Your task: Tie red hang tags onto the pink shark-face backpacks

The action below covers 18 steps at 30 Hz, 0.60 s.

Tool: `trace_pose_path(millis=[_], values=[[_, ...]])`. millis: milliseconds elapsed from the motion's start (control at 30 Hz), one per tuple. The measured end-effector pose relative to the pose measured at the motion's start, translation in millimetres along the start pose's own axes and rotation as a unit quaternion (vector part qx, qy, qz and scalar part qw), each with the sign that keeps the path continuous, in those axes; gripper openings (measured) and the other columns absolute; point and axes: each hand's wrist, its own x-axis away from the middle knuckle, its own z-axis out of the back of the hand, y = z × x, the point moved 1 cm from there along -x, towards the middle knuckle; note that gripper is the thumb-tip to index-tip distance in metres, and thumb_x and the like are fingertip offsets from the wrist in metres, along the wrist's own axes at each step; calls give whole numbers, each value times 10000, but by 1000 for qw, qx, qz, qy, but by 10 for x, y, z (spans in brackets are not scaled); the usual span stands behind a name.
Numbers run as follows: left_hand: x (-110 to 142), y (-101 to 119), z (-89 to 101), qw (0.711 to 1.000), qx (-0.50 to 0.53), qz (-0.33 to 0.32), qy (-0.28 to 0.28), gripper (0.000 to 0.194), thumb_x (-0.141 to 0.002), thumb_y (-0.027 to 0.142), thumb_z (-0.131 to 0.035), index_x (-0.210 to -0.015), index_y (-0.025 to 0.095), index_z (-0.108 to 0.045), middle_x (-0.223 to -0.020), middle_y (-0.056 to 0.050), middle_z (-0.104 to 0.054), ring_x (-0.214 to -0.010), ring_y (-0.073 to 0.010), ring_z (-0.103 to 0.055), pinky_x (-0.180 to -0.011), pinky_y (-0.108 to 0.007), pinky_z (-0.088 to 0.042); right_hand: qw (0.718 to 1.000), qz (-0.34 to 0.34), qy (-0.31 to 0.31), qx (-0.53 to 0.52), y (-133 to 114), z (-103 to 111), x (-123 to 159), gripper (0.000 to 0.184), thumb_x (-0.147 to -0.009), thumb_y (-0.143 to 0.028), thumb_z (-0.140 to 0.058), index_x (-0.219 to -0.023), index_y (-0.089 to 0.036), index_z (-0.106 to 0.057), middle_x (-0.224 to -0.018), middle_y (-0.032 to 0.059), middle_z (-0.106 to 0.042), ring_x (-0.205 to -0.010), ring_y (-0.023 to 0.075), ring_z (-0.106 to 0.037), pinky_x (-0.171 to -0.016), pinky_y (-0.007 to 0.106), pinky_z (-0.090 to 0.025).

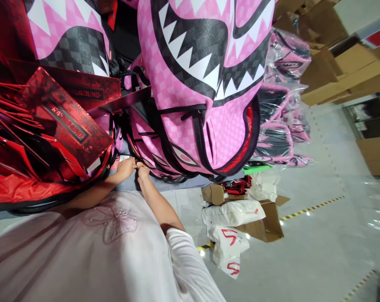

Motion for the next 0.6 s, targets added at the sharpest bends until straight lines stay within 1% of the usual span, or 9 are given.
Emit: trace_pose_path(millis=[67,200,333,467,600], values=[[10,4,8,1000,0,-8,0,265,-936,256,-470,-1115,168,-644,-1056,-117,-711,-990,-247,-661,-827,-322,-463,1000,-4,0,-3,-5,-7,15,102,-661,-161,-667,-598,-178,-589,-565,-25,-621,-601,120,-530,-607,246,-404],[26,14,5,1000,-8,-11,-5,276,-948,218,-416,-1036,158,-671,-1017,-132,-716,-951,-254,-668,-801,-331,-461,1000,-8,-3,-8,-12,-25,36,112,-664,-152,-649,-587,-183,-574,-548,-40,-601,-585,110,-513,-613,242,-403],[37,22,6,1000,-9,-20,8,280,-965,230,-414,-1105,128,-634,-1092,-149,-694,-981,-241,-647,-836,-321,-447,1000,-7,-1,-10,-30,-31,48,109,-667,-135,-634,-596,-186,-568,-550,-44,-597,-581,109,-517,-611,241,-402],[26,14,0,999,-10,-39,1,266,-963,166,-403,-1053,107,-645,-1063,-127,-706,-958,-219,-635,-842,-302,-431,1000,-11,5,-14,-39,-28,63,136,-663,-120,-623,-575,-191,-547,-526,-54,-577,-562,108,-502,-594,240,-394],[23,-9,15,999,-14,-49,14,276,-956,168,-398,-1084,110,-635,-1125,-142,-679,-984,-235,-638,-851,-310,-434,999,-22,9,-25,-40,-33,93,144,-670,-109,-601,-568,-193,-543,-515,-60,-569,-541,102,-480,-566,235,-378]])
